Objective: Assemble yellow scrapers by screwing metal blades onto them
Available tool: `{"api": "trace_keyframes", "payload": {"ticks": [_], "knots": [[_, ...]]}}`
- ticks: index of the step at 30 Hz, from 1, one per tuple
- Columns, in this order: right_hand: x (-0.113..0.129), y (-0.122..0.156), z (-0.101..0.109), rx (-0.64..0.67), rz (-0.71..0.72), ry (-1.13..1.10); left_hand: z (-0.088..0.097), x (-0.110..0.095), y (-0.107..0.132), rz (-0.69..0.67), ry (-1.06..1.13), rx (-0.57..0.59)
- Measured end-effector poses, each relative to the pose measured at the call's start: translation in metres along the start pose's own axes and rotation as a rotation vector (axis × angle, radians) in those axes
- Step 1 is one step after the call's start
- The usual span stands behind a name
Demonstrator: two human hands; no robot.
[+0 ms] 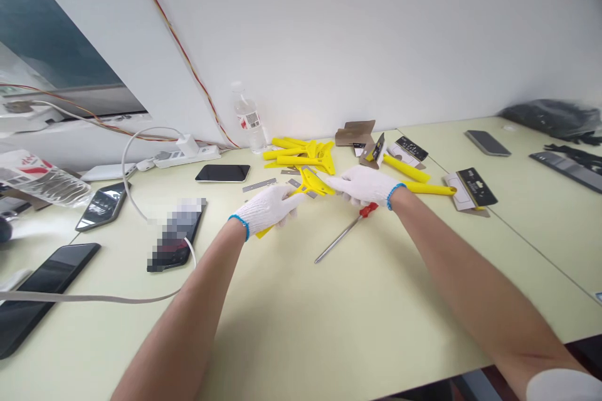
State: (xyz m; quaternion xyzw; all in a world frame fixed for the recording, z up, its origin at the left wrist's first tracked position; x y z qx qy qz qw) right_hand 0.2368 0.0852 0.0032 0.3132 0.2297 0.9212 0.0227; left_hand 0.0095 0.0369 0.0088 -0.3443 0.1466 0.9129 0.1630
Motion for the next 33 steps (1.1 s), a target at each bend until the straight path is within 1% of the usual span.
{"api": "trace_keyframes", "payload": {"ticks": [3,6,11,17,21,25,29,31,33], "knots": [[-0.001,0.003,0.001,0.064,0.022,-0.032,0.002,0.005,-0.002,0.013,0.008,-0.029],[-0.002,0.000,-0.003,0.080,0.040,-0.026,0.002,0.007,-0.003,0.018,0.016,-0.036],[-0.006,-0.010,-0.006,0.038,0.036,-0.062,0.002,0.006,-0.001,0.025,0.032,-0.037],[-0.005,-0.013,-0.010,0.000,0.048,-0.067,0.002,0.005,0.002,0.024,0.059,-0.071],[-0.004,-0.014,-0.011,-0.020,0.044,-0.012,0.001,0.004,0.002,0.027,0.059,-0.064],[-0.005,-0.014,-0.007,-0.033,0.034,0.030,0.000,0.003,0.001,0.025,0.044,-0.036],[-0.006,-0.014,-0.001,-0.087,0.025,-0.008,0.000,0.001,0.000,0.020,0.028,-0.017],[-0.006,-0.014,-0.003,-0.053,0.048,-0.035,0.001,0.001,0.000,0.011,0.027,-0.012],[-0.005,-0.014,-0.007,0.020,0.074,-0.068,0.001,0.000,0.001,0.001,0.029,-0.013]]}}
Point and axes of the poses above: each hand's wrist, its own y-axis away from the middle knuckle, its own z-axis out of the back of the hand, x = y × z, the point moved 5 cm from there along -y, towards the middle knuckle, and after that the axes turned 10 degrees about -z, right-handed, at the moved point
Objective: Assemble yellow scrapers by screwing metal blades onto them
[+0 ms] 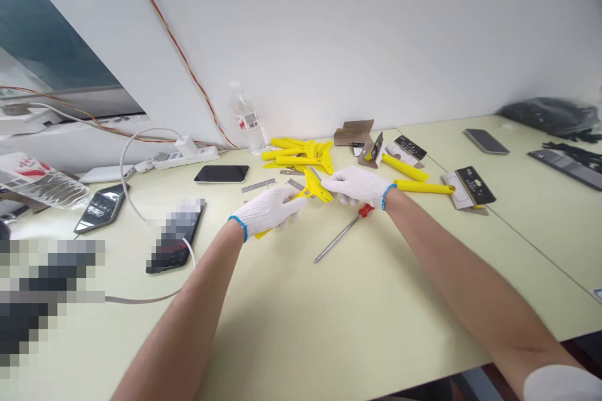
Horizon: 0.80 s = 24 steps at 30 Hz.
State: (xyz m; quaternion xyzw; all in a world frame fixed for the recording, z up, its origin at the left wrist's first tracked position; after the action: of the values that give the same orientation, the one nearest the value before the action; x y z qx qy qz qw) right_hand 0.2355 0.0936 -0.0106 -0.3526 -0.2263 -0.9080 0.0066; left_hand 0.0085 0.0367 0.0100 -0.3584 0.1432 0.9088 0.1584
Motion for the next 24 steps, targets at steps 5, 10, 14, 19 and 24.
{"api": "trace_keyframes", "payload": {"ticks": [5,10,14,19,24], "knots": [[-0.001,-0.001,-0.008,0.093,0.020,-0.105,0.001,-0.001,0.001,-0.004,-0.009,-0.013],[0.002,-0.001,-0.012,0.080,0.061,-0.127,-0.002,-0.004,-0.001,-0.025,-0.022,0.029],[0.004,0.002,-0.011,0.066,0.064,-0.134,-0.002,-0.008,-0.002,-0.057,-0.035,0.073],[0.008,0.005,-0.014,0.167,0.101,-0.140,0.005,-0.006,0.004,-0.068,-0.047,0.052],[0.014,0.007,-0.014,0.117,0.200,-0.106,0.013,-0.005,0.009,-0.069,-0.064,0.001]]}}
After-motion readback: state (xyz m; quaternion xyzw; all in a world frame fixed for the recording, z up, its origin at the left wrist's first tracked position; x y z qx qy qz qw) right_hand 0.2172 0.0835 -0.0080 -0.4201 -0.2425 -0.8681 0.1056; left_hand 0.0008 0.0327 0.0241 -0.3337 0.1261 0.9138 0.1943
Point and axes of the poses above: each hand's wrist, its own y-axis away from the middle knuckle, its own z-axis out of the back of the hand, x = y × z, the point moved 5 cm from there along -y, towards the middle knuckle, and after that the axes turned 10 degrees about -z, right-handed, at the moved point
